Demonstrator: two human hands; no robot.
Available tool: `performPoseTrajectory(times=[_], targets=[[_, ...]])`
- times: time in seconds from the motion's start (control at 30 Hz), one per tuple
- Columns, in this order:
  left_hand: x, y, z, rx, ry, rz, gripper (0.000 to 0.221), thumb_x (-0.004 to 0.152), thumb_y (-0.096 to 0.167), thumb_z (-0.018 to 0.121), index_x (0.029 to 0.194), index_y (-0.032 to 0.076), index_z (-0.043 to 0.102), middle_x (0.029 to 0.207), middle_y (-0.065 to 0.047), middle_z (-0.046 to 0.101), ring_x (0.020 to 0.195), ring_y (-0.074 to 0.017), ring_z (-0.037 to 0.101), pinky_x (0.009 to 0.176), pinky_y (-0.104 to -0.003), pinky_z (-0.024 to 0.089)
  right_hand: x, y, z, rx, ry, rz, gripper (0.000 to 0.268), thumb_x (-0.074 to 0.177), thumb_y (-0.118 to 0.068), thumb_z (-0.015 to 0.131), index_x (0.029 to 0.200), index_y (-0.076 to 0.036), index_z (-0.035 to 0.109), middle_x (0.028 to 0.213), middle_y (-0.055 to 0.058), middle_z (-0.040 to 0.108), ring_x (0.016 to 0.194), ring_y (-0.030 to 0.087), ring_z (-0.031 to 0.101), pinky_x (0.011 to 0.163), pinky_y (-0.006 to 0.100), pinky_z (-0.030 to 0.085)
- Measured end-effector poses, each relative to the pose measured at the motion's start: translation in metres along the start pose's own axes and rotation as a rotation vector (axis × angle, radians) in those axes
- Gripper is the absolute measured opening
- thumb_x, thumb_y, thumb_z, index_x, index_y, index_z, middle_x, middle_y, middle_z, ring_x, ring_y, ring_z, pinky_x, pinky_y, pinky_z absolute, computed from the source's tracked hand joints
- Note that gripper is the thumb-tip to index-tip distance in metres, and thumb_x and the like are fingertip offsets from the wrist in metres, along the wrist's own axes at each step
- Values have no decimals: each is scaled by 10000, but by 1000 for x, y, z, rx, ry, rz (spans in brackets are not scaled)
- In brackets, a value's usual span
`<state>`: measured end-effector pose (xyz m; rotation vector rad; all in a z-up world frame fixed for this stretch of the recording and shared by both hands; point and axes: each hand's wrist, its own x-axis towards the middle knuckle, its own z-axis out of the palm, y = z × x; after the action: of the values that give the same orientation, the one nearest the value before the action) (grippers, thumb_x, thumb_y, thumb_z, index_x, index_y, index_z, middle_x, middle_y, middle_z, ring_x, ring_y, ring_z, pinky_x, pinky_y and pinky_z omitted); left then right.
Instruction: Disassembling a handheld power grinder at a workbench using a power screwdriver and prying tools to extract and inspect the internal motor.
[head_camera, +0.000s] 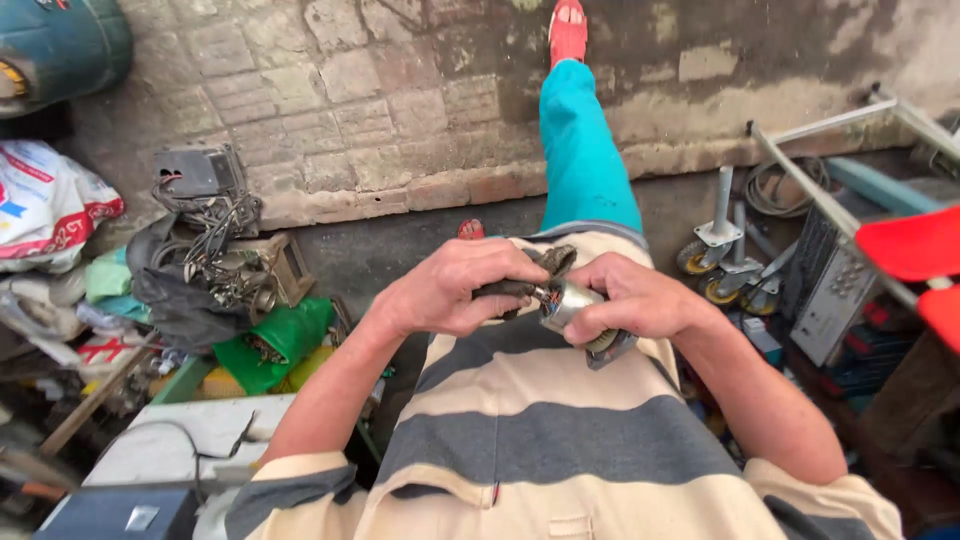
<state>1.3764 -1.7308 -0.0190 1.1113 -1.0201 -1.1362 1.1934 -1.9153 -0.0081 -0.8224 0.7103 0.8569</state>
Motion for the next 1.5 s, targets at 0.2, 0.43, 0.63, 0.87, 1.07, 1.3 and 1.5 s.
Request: performPoseTrajectory(times=[0.2, 0.43, 0.63, 0.87, 1.07, 1.3, 1.5], targets=[[139, 28, -81, -84, 149, -4, 203, 902, 30, 789, 1099, 5, 745, 941, -140, 729, 803, -314, 716, 745, -419, 603, -22, -200, -76, -269, -7, 30, 204, 628, -188, 845, 610, -71, 680, 511, 18, 528, 510, 133, 510, 454, 294, 431], [217, 45, -147, -179, 324, -54, 99, 894, 45, 800, 992, 50, 784, 885, -102, 728, 747, -236, 699, 713, -356, 590, -9, -325, -106, -365, -11, 44, 243, 631, -220, 842, 568, -99, 641, 469, -8, 444, 465, 106, 439, 441, 276, 356], [257, 37, -227, -329, 775, -291, 294, 1077, 236, 543, 1114, 37, 757, 938, -106, 723, 856, -105, 605, 826, -287, 534, 10, -458, -106, -500, 226, 17, 274, 581, -221, 826, 559, -82, 591, 473, 24, 409, 472, 164, 440, 473, 308, 331], [304, 53, -347, -670, 528, -290, 478, 1025, 157, 612, 1486, 65, 527, 1220, -137, 730, 1091, -129, 660, 986, -336, 552, 65, -532, -113, -649, 400, -50, 341, 578, -277, 866, 630, -51, 616, 514, 96, 487, 535, 190, 509, 511, 350, 382], [329, 68, -414, -482, 358, -249, 462, 987, 149, 728, 1427, 87, 602, 1203, -76, 706, 1091, -84, 589, 954, -289, 518, 89, -606, -106, -750, 390, -11, 287, 565, -263, 837, 656, -63, 653, 480, 84, 451, 499, 214, 511, 497, 329, 390], [358, 84, -428, -9, 351, -95, 308, 987, 56, 653, 1295, 44, 652, 989, -147, 672, 853, -312, 661, 780, -407, 568, 81, -658, -117, -866, 318, 35, 258, 580, -229, 816, 754, -57, 734, 508, 114, 506, 517, 242, 558, 521, 337, 448], [366, 73, -432, -58, 392, -44, 280, 920, 94, 754, 1187, 47, 683, 848, -126, 659, 696, -264, 612, 648, -385, 541, 81, -673, -123, -1118, 321, -115, 365, 594, -372, 858, 808, -97, 752, 473, 119, 554, 448, 304, 588, 470, 338, 442]])
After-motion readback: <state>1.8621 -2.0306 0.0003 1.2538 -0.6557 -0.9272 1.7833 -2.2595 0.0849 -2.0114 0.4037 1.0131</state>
